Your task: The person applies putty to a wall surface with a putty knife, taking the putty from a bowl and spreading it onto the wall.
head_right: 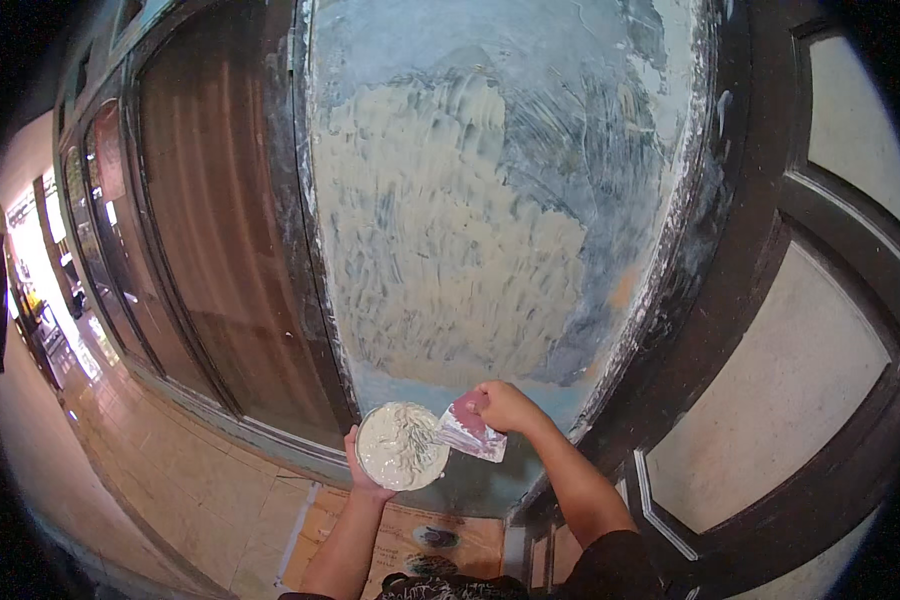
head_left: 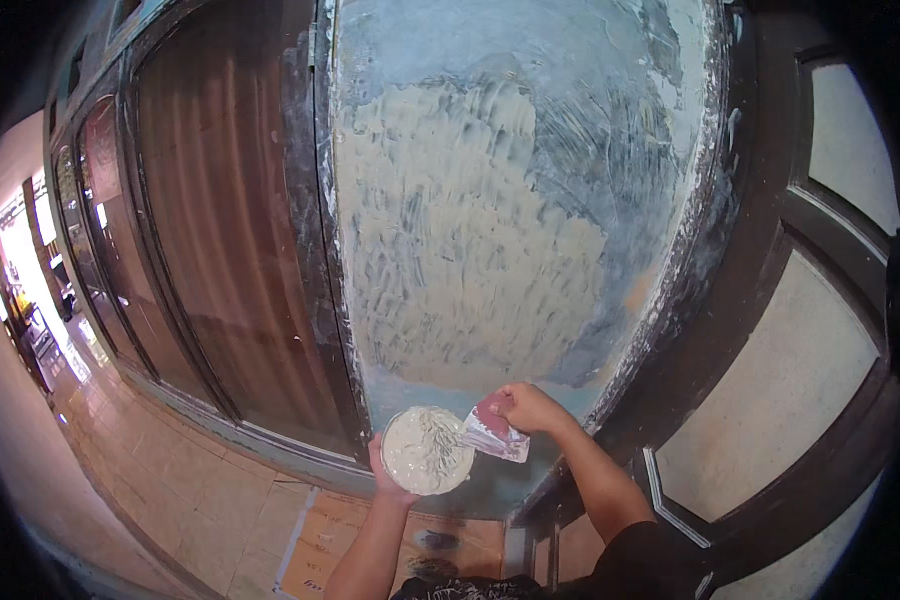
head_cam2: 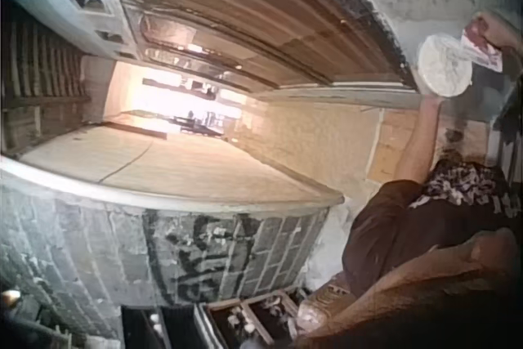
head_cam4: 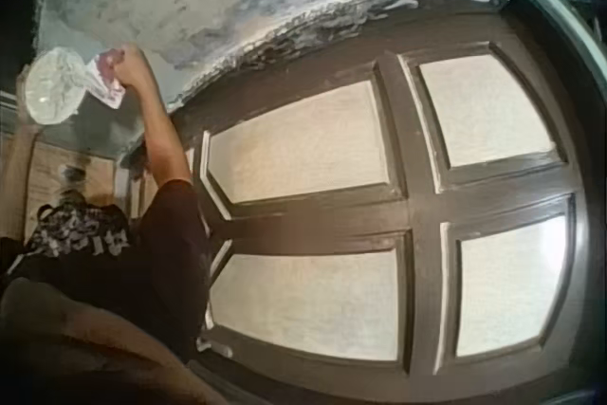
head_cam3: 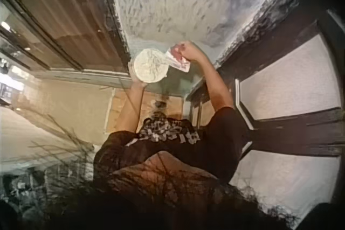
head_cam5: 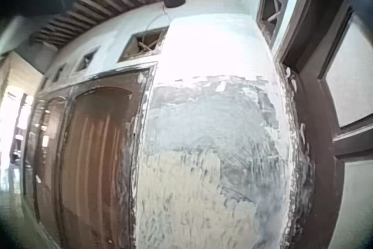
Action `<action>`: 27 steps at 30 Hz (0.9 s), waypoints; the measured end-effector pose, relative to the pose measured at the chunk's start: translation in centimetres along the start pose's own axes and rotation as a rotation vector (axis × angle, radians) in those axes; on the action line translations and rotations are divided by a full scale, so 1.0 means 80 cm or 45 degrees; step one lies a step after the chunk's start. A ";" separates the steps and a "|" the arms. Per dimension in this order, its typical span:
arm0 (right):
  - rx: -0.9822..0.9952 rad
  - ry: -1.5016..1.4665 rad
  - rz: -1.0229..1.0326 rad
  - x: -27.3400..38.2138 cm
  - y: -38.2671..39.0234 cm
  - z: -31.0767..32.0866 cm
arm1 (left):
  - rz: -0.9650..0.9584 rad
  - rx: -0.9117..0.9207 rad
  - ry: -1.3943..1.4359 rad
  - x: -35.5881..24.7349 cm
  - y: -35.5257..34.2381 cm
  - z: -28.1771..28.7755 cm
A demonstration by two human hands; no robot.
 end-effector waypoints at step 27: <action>-0.515 1.447 1.612 0.360 0.080 0.184 | -0.064 0.489 -0.056 -0.113 0.010 -0.308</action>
Point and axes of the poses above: each hand's wrist, its own y-axis away from the middle knuckle, its own z-axis out of the back of the hand, x = y × z, the point moved 10 cm from there along -y, towards the middle knuckle, and after that the axes turned 8 degrees about -x, right-handed, at the moved point
